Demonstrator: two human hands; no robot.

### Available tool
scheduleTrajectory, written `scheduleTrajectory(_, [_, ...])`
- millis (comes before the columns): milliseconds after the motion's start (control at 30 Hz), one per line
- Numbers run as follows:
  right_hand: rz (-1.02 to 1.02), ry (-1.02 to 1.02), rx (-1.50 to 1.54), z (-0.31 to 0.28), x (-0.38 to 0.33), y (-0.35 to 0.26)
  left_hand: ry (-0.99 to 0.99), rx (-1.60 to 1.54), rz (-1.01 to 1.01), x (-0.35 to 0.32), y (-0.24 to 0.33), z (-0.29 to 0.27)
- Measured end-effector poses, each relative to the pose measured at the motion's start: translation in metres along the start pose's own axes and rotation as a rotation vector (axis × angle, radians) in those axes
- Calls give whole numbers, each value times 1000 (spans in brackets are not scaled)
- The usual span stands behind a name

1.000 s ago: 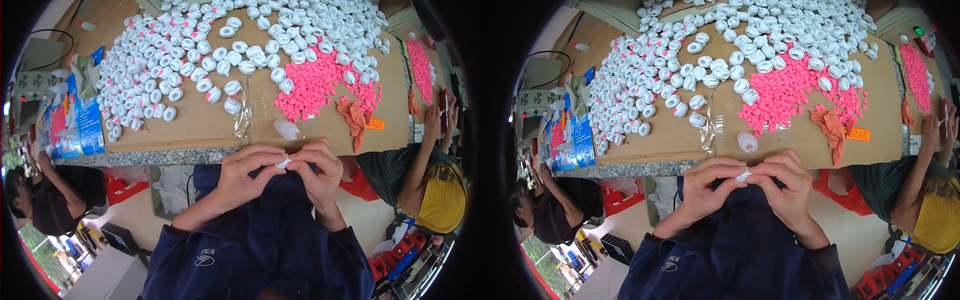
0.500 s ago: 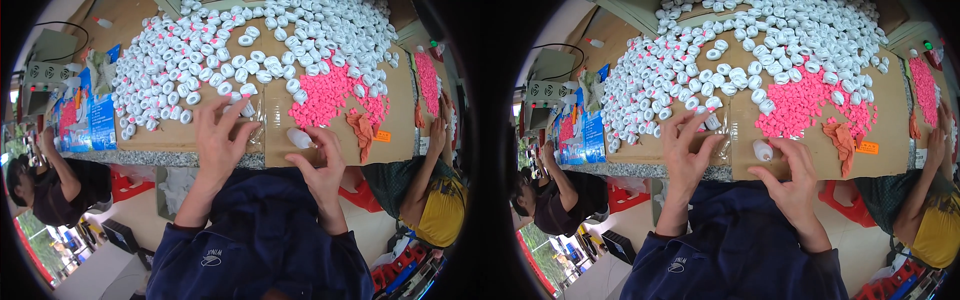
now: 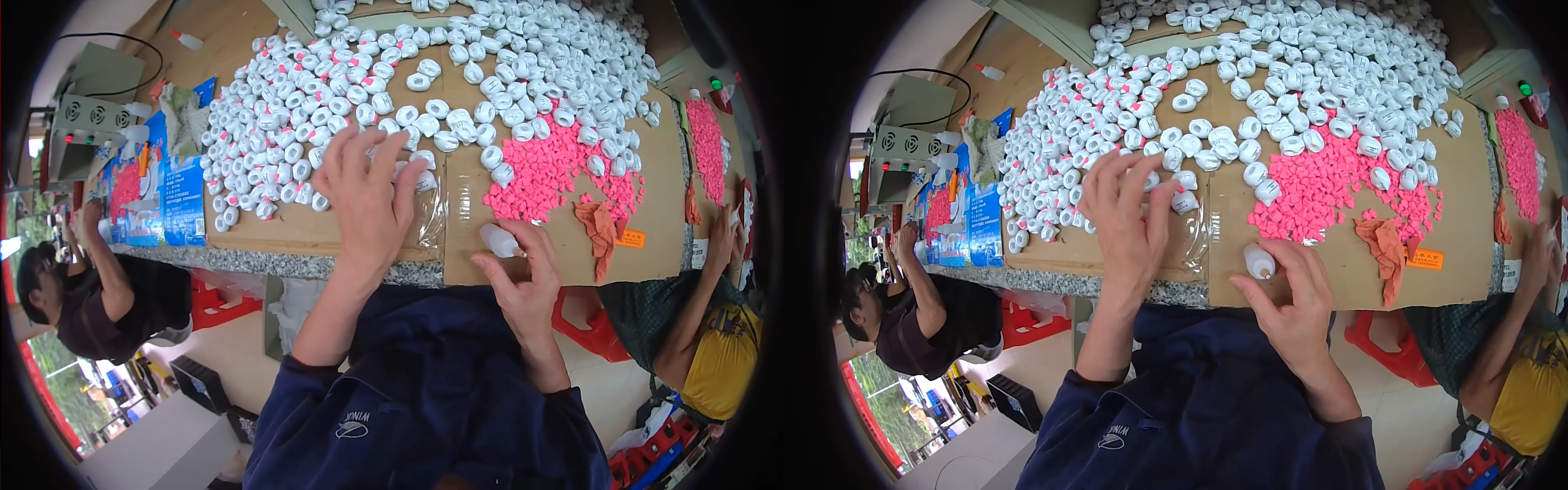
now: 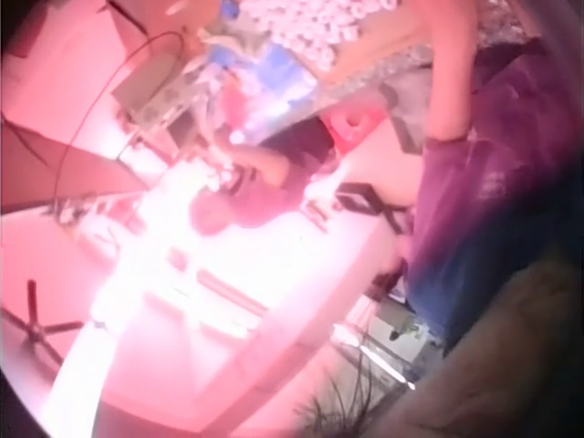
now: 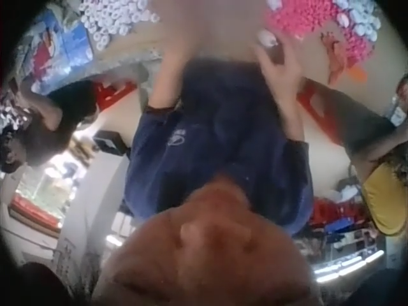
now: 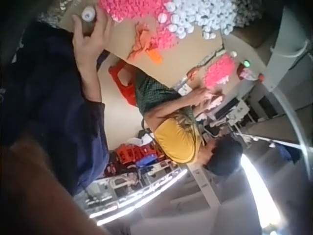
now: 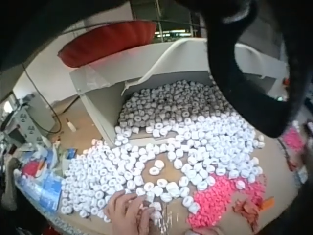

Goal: Applying adhesive from a squeeze bottle to small white plastic components and joining them with other parts.

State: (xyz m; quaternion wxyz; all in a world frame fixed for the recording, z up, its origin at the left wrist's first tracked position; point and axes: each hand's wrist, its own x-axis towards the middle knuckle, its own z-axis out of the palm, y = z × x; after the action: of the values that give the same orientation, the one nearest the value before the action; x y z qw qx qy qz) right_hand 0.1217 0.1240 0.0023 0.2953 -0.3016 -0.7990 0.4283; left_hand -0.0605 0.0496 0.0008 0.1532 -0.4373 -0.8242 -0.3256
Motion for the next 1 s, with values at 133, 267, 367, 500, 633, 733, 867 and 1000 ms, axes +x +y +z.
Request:
scheduleTrajectory(133, [10, -12, 1, 0, -3, 5, -72, 90, 65, 28, -7, -1])
scheduleTrajectory(267, [-53, 39, -41, -2, -2, 3, -175, 49, 77, 36, -10, 4])
scheduleTrajectory(367, [-168, 74, 82, -6, -2, 11, -125, -38, 134, 36, -14, 6])
scheduleTrajectory(500, [-24, 71, 347, -10, -9, 9, -218, -85, 192, 39, -8, 2])
scheduleTrajectory(633, [-45, 11, 224, -16, -10, 12, -380, -128, 165, 45, -11, -3])
scheduleTrajectory(733, [27, 101, 322, -18, -16, 5, -269, -340, 115, 41, -8, -6])
scheduleTrajectory(867, [-95, 112, 348, -34, -15, 10, -517, -1377, -589, 4, 16, -29])
scheduleTrajectory(1000, [-81, 115, 381, -39, -14, 2, -514, -1717, -795, -26, 24, -26])
